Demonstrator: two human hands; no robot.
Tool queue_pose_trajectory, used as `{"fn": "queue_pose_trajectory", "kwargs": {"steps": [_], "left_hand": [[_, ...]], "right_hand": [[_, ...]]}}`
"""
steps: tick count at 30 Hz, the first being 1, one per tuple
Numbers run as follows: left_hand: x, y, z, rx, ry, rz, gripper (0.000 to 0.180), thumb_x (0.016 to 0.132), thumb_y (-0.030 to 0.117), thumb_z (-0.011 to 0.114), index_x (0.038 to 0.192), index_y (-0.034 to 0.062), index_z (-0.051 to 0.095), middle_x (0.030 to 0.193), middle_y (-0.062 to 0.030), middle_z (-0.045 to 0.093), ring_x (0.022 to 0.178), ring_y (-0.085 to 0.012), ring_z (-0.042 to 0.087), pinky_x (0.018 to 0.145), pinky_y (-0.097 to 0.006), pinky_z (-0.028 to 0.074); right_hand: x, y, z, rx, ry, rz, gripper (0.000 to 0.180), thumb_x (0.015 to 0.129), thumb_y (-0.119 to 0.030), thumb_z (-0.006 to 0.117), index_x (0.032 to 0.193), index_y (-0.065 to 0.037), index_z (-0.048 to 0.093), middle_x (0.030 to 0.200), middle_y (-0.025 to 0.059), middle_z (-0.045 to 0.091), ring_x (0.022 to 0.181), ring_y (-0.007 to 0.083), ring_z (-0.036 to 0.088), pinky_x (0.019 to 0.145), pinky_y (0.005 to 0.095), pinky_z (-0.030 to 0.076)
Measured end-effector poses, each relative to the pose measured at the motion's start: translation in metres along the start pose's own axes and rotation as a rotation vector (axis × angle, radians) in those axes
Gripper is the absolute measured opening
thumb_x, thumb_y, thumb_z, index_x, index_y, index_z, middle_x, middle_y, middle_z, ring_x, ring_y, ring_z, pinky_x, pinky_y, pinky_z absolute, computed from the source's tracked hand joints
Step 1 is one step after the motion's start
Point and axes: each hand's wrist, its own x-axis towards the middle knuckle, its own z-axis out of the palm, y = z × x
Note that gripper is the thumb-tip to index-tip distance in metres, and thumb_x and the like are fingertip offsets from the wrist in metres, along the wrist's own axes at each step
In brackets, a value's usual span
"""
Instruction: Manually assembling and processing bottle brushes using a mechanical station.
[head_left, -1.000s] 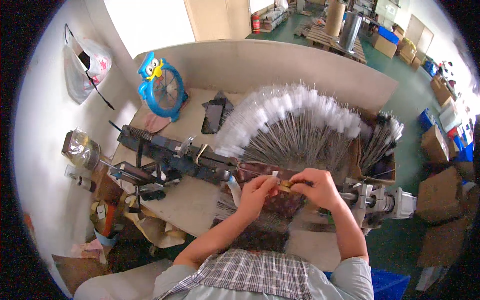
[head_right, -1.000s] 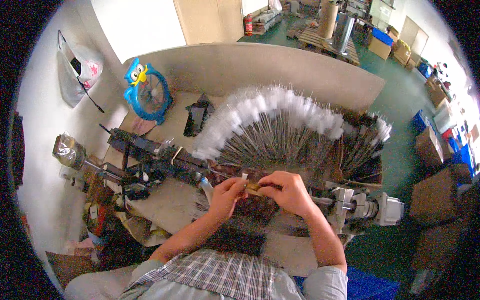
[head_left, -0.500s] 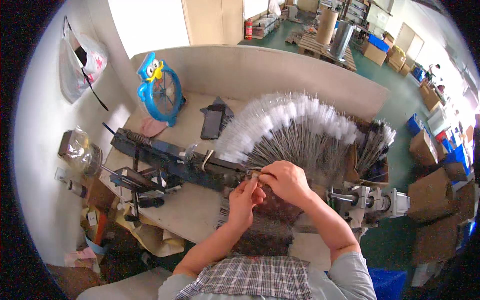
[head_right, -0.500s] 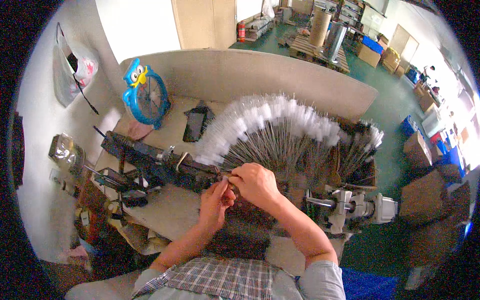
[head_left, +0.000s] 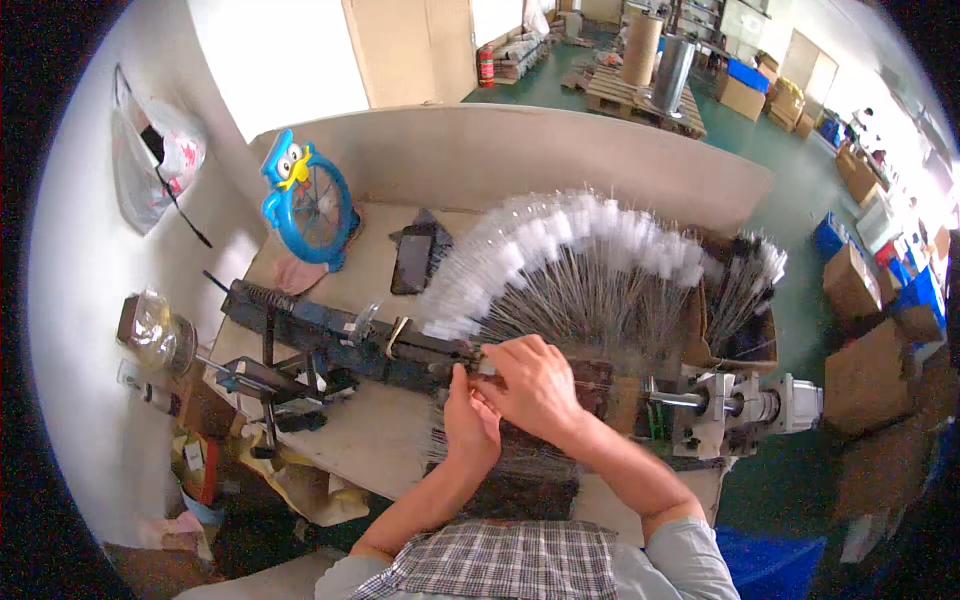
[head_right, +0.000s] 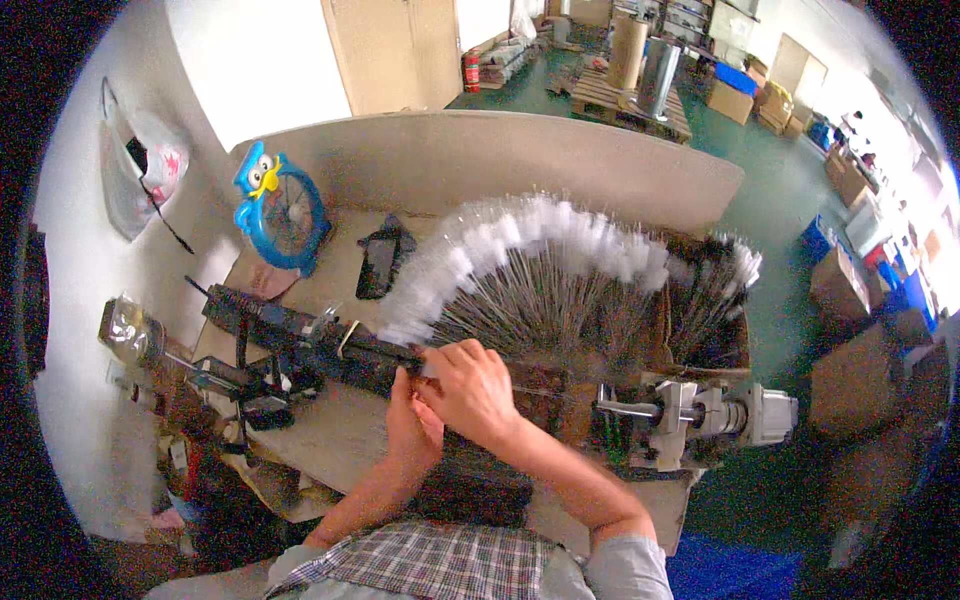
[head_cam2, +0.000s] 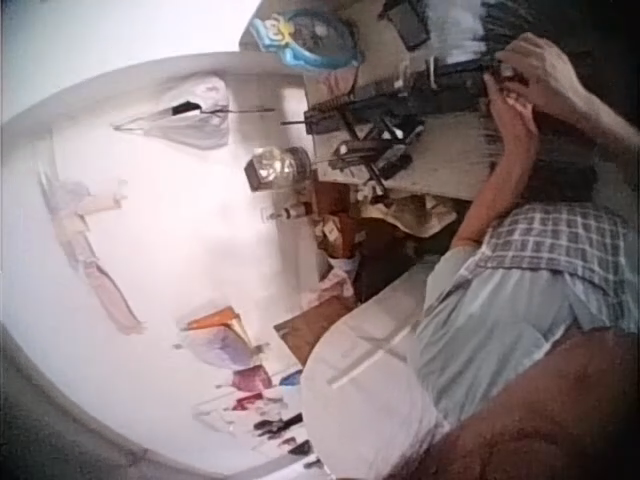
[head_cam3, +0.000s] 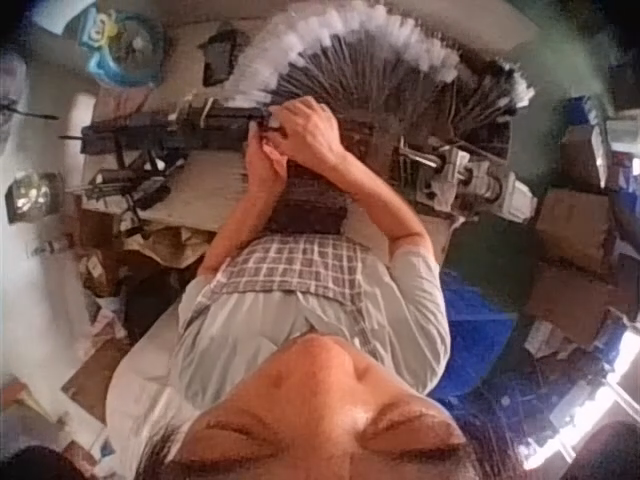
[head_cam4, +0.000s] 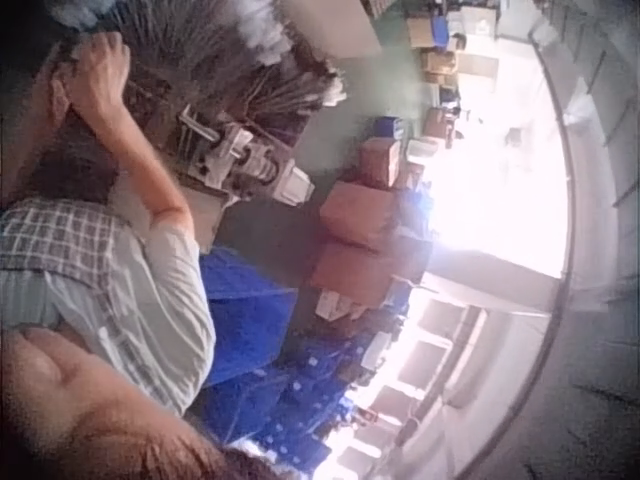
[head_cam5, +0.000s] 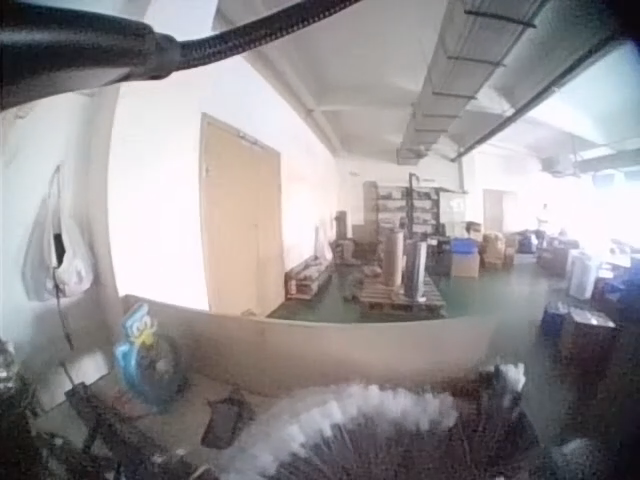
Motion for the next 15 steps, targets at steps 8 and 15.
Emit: {"fn": "queue_pose_trajectory", "kwargs": {"steps": [8, 15], "left_hand": [[-0.005, 0.003, 0.017, 0.02, 0.059, -0.046, 0.014, 0.09, 0.021, 0.05, 0.087, 0.0078, 0.051, 0.082, -0.0009, 0.054, 0.077, -0.0114, 0.053, 0.074, -0.029, 0.044], [-0.003, 0.0, 0.009, 0.005, 0.051, 0.042, 0.003, 0.086, 0.007, 0.055, 0.086, 0.0054, 0.053, 0.076, -0.0019, 0.056, 0.071, -0.0111, 0.055, 0.068, -0.027, 0.047]], "right_hand": [[-0.006, 0.012, -0.013, -0.053, 0.1, -0.116, 0.025, 0.066, -0.022, 0.069, 0.09, -0.016, 0.067, 0.089, -0.002, 0.061, 0.089, 0.0182, 0.055, 0.074, 0.0342, 0.043], [-0.013, 0.025, -0.014, -0.072, 0.043, -0.172, 0.025, 0.066, -0.02, 0.069, 0.091, -0.018, 0.068, 0.089, -0.0031, 0.062, 0.089, 0.0177, 0.055, 0.075, 0.033, 0.044]]}}
